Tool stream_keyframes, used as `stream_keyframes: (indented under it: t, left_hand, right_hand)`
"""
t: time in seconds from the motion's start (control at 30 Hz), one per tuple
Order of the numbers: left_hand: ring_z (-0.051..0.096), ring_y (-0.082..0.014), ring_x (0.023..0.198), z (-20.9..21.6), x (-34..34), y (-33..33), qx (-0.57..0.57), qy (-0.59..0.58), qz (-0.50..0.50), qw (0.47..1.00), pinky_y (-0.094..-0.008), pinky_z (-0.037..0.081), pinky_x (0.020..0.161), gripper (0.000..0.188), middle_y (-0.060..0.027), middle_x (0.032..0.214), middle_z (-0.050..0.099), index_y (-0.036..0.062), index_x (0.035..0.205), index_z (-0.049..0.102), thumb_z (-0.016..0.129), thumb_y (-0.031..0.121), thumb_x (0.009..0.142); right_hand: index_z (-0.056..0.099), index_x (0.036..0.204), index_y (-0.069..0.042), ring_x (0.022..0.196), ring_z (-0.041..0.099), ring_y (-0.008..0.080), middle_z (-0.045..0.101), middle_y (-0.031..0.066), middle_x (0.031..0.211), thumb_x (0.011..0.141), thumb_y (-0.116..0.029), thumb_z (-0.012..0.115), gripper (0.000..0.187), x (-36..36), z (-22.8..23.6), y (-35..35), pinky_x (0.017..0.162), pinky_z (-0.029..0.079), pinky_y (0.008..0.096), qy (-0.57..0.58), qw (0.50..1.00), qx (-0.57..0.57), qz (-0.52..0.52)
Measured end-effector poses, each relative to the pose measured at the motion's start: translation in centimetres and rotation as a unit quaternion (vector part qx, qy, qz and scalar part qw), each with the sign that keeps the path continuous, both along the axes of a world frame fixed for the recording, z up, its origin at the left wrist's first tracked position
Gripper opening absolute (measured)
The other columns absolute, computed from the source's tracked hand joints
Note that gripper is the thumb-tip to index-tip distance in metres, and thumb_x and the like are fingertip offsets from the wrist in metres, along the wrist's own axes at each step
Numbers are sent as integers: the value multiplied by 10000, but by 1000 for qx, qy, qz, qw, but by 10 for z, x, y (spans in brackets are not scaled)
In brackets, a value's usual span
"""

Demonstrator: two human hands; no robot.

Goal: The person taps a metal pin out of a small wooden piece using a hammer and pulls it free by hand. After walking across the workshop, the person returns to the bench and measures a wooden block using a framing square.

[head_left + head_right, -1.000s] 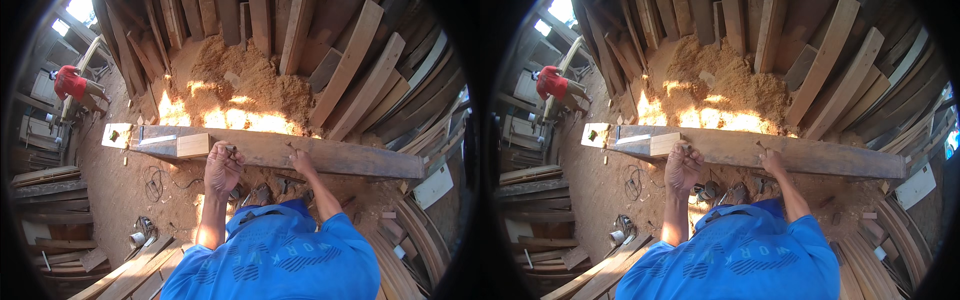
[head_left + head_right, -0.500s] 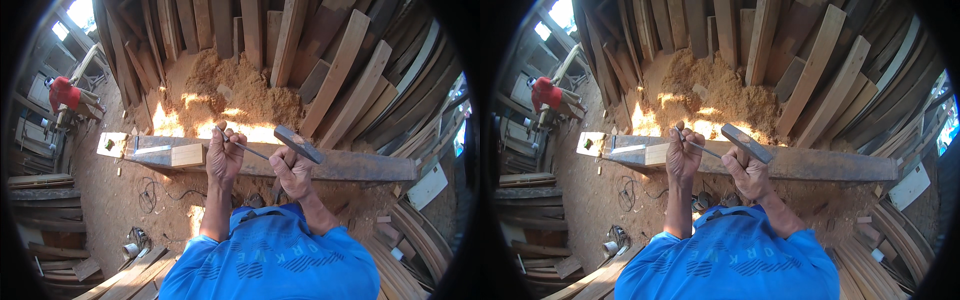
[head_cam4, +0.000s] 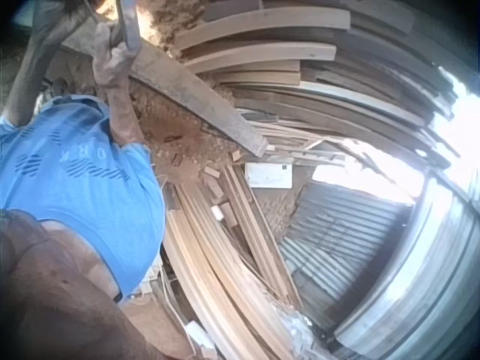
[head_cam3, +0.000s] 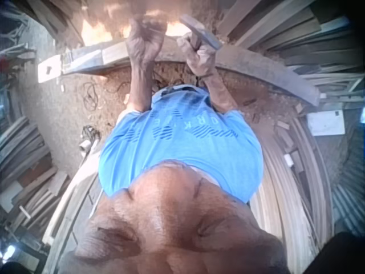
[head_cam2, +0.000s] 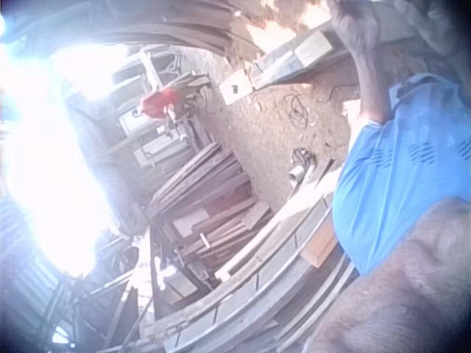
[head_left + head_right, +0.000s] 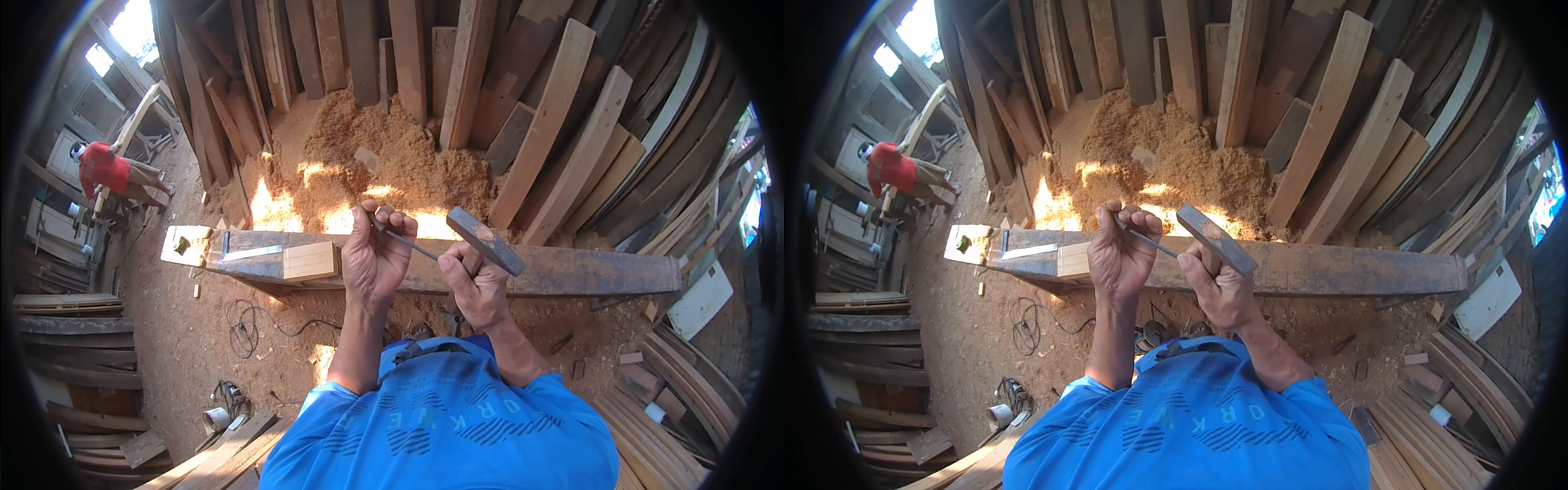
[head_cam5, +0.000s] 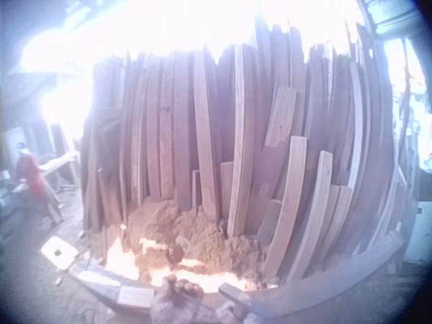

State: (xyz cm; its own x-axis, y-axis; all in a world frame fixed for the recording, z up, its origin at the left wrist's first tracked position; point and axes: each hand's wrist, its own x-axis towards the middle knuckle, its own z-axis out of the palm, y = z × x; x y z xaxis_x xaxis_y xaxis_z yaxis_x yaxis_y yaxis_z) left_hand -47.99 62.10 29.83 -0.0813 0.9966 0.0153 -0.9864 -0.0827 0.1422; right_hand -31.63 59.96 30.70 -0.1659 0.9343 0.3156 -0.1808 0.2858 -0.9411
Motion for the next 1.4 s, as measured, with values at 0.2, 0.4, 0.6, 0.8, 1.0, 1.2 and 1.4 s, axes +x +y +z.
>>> stream_keyframes:
  t: [0.2,0.4,0.6,0.8,1.0,1.2,1.4]
  left_hand:
    - [575,-192,892,6,6,1,27,-9,-9,1000,-390,470,913,249,-41,881,588,79,1005,592,488,306,1014]
    - [447,-139,697,13,4,4,80,-114,-52,989,-301,396,678,289,-21,791,478,63,1021,559,391,296,1056]
    - [359,-101,548,25,-6,12,82,-171,-77,979,-260,304,516,274,-3,695,423,37,909,524,365,210,1051]
    - [276,-88,435,50,-43,29,66,-270,-30,960,-253,216,416,256,24,572,341,62,746,455,391,95,992]
    - [266,-78,421,58,-57,29,108,-272,-21,956,-250,209,412,217,32,550,339,66,776,456,388,85,981]
    - [251,-81,410,58,-52,21,118,-259,-27,958,-251,202,406,243,31,543,332,79,766,460,369,102,990]
    - [229,-63,414,56,-56,21,115,-226,2,967,-236,186,400,259,37,536,308,93,749,412,366,88,1003]
  right_hand:
    - [521,771,-67,591,409,29,505,-38,685,956,-95,622,213,-8,-6,3,497,355,236,-22,999,40,-18]
    - [490,764,-62,549,582,66,620,63,783,919,-127,680,254,-23,-4,-2,416,450,203,44,995,80,38]
    - [554,909,-32,668,456,74,504,5,718,907,-156,710,199,-34,-11,4,568,438,287,70,987,114,85]
    - [587,1001,-17,593,506,155,527,40,731,935,-178,638,181,-18,-6,-10,511,414,307,4,966,257,2]
    - [593,979,-52,600,571,227,564,75,763,928,-166,590,124,-26,-14,-4,506,428,366,-153,947,282,-26]
    - [501,824,-35,515,448,119,473,28,625,999,-252,531,280,-31,-5,0,471,379,293,-164,944,286,-8]
    - [505,779,-32,496,443,133,454,46,605,985,-206,562,275,-24,-20,-17,464,376,305,-42,968,244,41]
